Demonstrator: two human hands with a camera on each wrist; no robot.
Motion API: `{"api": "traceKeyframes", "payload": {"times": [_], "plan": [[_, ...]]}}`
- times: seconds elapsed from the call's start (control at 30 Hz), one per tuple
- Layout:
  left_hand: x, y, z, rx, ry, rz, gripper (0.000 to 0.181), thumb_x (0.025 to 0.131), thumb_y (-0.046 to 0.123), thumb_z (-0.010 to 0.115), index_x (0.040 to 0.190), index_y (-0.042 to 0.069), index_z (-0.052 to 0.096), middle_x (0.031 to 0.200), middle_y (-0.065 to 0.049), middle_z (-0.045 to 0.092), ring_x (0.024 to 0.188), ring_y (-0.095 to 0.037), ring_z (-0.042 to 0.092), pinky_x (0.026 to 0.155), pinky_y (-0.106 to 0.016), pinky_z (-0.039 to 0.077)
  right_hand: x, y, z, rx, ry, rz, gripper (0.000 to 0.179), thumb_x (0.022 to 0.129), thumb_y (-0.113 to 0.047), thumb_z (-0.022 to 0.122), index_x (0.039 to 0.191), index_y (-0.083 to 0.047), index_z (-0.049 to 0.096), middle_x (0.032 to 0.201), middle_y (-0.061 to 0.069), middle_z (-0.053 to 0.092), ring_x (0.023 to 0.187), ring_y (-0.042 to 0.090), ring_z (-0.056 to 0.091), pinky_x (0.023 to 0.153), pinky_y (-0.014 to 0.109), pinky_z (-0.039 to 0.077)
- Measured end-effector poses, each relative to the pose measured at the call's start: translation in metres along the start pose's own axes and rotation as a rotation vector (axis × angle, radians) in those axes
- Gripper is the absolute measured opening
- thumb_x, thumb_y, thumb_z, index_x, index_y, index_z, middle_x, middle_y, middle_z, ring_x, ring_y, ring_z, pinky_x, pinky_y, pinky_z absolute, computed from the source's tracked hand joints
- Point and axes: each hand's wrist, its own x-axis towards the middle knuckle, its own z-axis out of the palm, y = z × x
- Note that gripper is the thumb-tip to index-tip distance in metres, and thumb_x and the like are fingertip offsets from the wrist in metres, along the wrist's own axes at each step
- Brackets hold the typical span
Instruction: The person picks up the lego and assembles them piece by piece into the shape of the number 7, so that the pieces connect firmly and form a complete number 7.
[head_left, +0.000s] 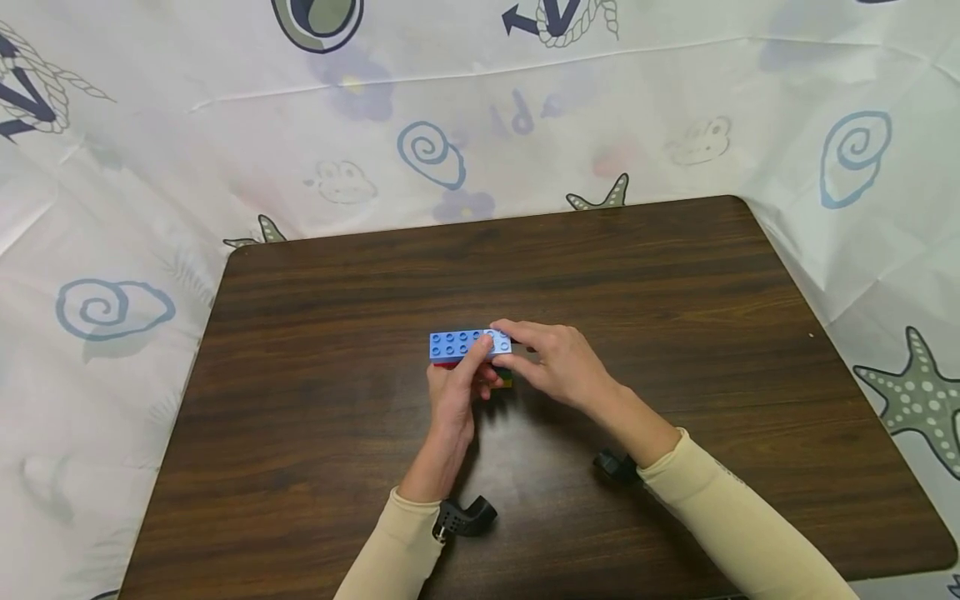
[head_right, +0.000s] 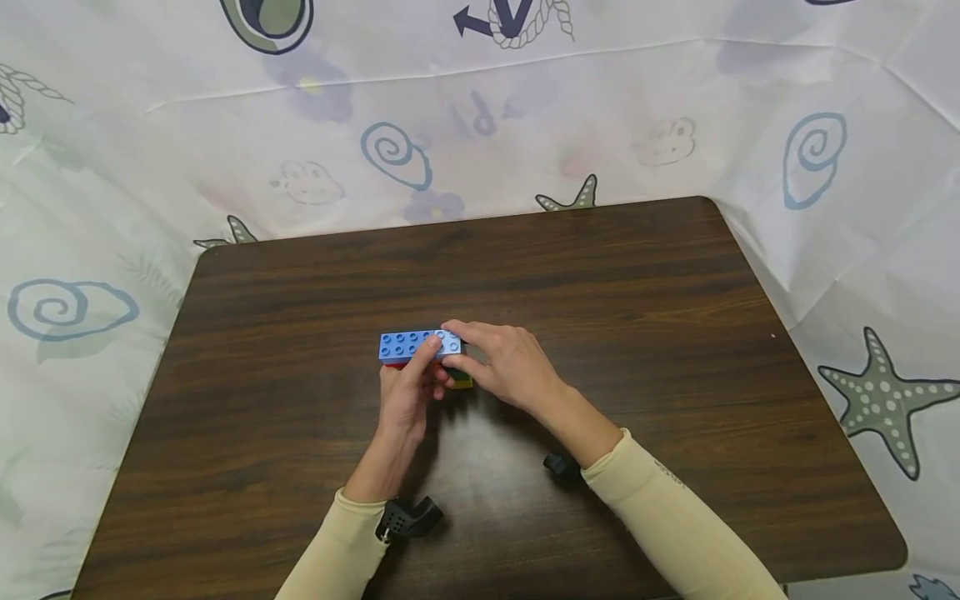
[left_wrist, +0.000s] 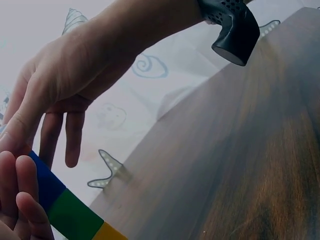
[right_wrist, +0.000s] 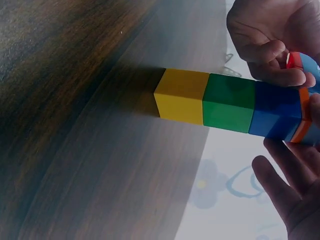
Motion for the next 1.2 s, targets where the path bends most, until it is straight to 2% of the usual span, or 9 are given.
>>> {"api": "traceKeyframes", "payload": {"times": [0.2,0.3,0.53,0.63,0.73,0.83,1.03,1.2], "plan": [[0.002,-0.0006,-0.0002,-0.001,0.003,0.007,0.023,0.08,0.025,0.083,0.083,0.007,0.068,0.056,-0.003,0.062,0.045,-0.013,0.058,0.039,-0.02,0.037,0.0,0.0,0.0007,-0.013,-0.008,0.006,0.045,0.091,-0.028,0.072,0.132,-0.014,0.062,0.122,0.005,0.068,0.068,0.016,0.061,0.057,0.03,0.045],[0.0027,-0.0004,-0.0001,-0.005,-0.001,0.009,0.021,0.081,0.023,0.082,0.083,0.007,0.068,0.056,-0.003,0.062,0.044,-0.012,0.057,0.038,-0.02,0.036,0.0003,0.0005,0.0008,-0.014,-0.006,0.004,0.045,0.09,-0.029,0.073,0.131,-0.013,0.063,0.122,0.005,0.068,0.066,0.015,0.059,0.056,0.029,0.043],[0.0017,0.0007,-0.0007,0.013,0.016,0.003,0.02,0.08,0.021,0.083,0.078,0.008,0.068,0.053,-0.002,0.06,0.042,-0.011,0.055,0.038,-0.019,0.036,0.0002,0.0015,0.0028,-0.006,0.008,-0.013,0.045,0.089,-0.029,0.074,0.13,-0.011,0.064,0.122,0.005,0.068,0.077,0.016,0.066,0.061,0.032,0.05],[0.0024,0.0009,-0.0005,0.02,0.014,-0.007,0.019,0.08,0.021,0.083,0.077,0.009,0.068,0.053,-0.002,0.06,0.042,-0.011,0.055,0.038,-0.019,0.035,-0.0004,0.0018,0.0025,-0.005,0.009,-0.013,0.045,0.09,-0.027,0.073,0.13,-0.011,0.064,0.121,0.005,0.068,0.075,0.016,0.065,0.061,0.031,0.048],[0.0022,0.0004,-0.0013,0.016,-0.001,-0.007,0.02,0.081,0.022,0.082,0.079,0.009,0.067,0.053,-0.002,0.06,0.043,-0.012,0.056,0.039,-0.019,0.035,-0.0001,0.0019,0.0024,-0.004,-0.003,-0.008,0.045,0.091,-0.028,0.072,0.132,-0.012,0.063,0.122,0.005,0.068,0.066,0.014,0.057,0.056,0.027,0.041],[0.0009,-0.0007,-0.0034,-0.005,-0.04,0.009,0.02,0.085,0.026,0.078,0.084,0.009,0.067,0.055,-0.002,0.06,0.044,-0.013,0.057,0.039,-0.02,0.036,0.0005,0.0021,0.003,-0.003,-0.011,-0.005,0.045,0.091,-0.029,0.072,0.132,-0.013,0.062,0.123,0.005,0.067,0.065,0.014,0.056,0.053,0.027,0.04],[-0.0018,-0.0009,-0.0065,-0.051,-0.131,0.064,0.033,0.096,0.035,0.057,0.084,0.007,0.069,0.056,-0.002,0.06,0.047,-0.014,0.06,0.038,-0.02,0.038,0.0003,0.0022,0.0031,0.011,-0.011,-0.003,0.044,0.092,-0.028,0.071,0.131,-0.012,0.062,0.123,0.006,0.067,0.077,0.013,0.064,0.061,0.029,0.047],[-0.0012,-0.0024,-0.0068,-0.043,-0.143,0.089,0.034,0.098,0.033,0.053,0.083,0.007,0.069,0.057,-0.002,0.061,0.047,-0.014,0.061,0.039,-0.02,0.039,-0.0003,0.0027,0.003,0.023,-0.008,-0.003,0.043,0.091,-0.028,0.071,0.131,-0.011,0.063,0.122,0.006,0.068,0.082,0.014,0.066,0.063,0.03,0.049]]}}
